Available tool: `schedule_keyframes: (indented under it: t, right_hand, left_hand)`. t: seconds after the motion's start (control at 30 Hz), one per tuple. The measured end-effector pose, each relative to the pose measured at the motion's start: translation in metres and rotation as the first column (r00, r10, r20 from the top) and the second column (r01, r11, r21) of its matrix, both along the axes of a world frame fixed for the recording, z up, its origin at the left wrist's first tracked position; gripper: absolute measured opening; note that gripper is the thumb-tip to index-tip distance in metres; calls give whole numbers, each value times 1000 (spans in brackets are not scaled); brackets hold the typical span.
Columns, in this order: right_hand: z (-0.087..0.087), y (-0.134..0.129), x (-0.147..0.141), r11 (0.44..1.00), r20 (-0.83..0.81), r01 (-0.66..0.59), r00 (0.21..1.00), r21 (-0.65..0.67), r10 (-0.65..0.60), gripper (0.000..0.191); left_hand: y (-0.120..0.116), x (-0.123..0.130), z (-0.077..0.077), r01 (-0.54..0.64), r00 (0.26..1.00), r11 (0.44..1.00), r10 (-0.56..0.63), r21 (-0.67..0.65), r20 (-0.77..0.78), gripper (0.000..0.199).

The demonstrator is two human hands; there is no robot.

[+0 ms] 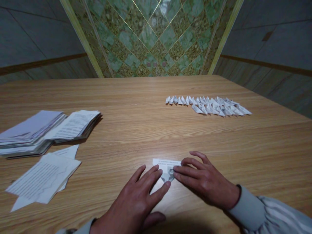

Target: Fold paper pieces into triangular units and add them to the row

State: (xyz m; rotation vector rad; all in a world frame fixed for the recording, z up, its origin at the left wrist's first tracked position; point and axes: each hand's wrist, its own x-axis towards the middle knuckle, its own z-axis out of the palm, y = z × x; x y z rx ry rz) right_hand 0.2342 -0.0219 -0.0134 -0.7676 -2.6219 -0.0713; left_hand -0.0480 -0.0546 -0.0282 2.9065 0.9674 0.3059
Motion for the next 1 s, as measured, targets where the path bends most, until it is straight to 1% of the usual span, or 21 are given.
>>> schedule_keyframes:
  t: [0.2,0.27,0.33,0.43,0.47,0.5,0.57,0.63,0.7,0.8,0.9,0.93,0.97,1.0]
  right_hand:
    - [1,4,6,1000,-25,20,1000,10,-19,25]
    - [1,1,3,1000,-15,29,999,-8,-29,25]
    - [1,-5,-2,999,5,18,1000,-51,-18,26]
    - [0,-16,-16,988,8,-56,998,-141,58,28]
    - [0,-19,-21,981,-13,-104,995,-166,103,27]
    - [0,-20,-25,971,-35,-155,988,-183,151,25]
    - [1,-19,-29,964,-74,-191,981,-187,181,22]
    - [4,-11,-26,975,-128,-150,983,-162,130,20]
    - [10,1,-19,984,-139,-89,988,-154,68,16]
    - [19,17,-12,979,-86,-109,992,-174,95,20]
    - [21,24,-15,970,-5,-121,992,-209,122,17]
    - [20,24,-17,969,-3,-102,995,-223,105,17]
    - [18,24,-19,969,-14,-62,998,-238,60,17]
    - [15,24,-21,967,-33,5,999,-255,-14,17]
  left_hand:
    - [4,-1,4,5,1000,999,-5,37,1,68]
    - [9,0,9,15,1000,998,-15,58,-5,63]
    - [13,1,13,7,1000,998,-8,65,5,55]
    - [19,5,16,-27,996,997,20,77,89,34]
    - [20,7,15,-36,992,996,25,84,125,28]
    - [21,9,14,-36,987,995,22,90,157,24]
    - [23,11,11,-26,979,994,5,102,205,19]
    - [26,13,8,-4,973,994,-22,113,230,19]
    - [28,13,7,15,974,993,-41,115,222,20]
    - [30,12,7,26,984,994,-43,103,175,25]
    - [30,12,6,8,988,993,-27,120,154,28]
    - [30,13,5,-3,988,991,-17,132,154,26]
    - [29,13,4,-19,988,989,-4,144,156,23]
    - [28,14,3,-37,987,987,12,156,158,21]
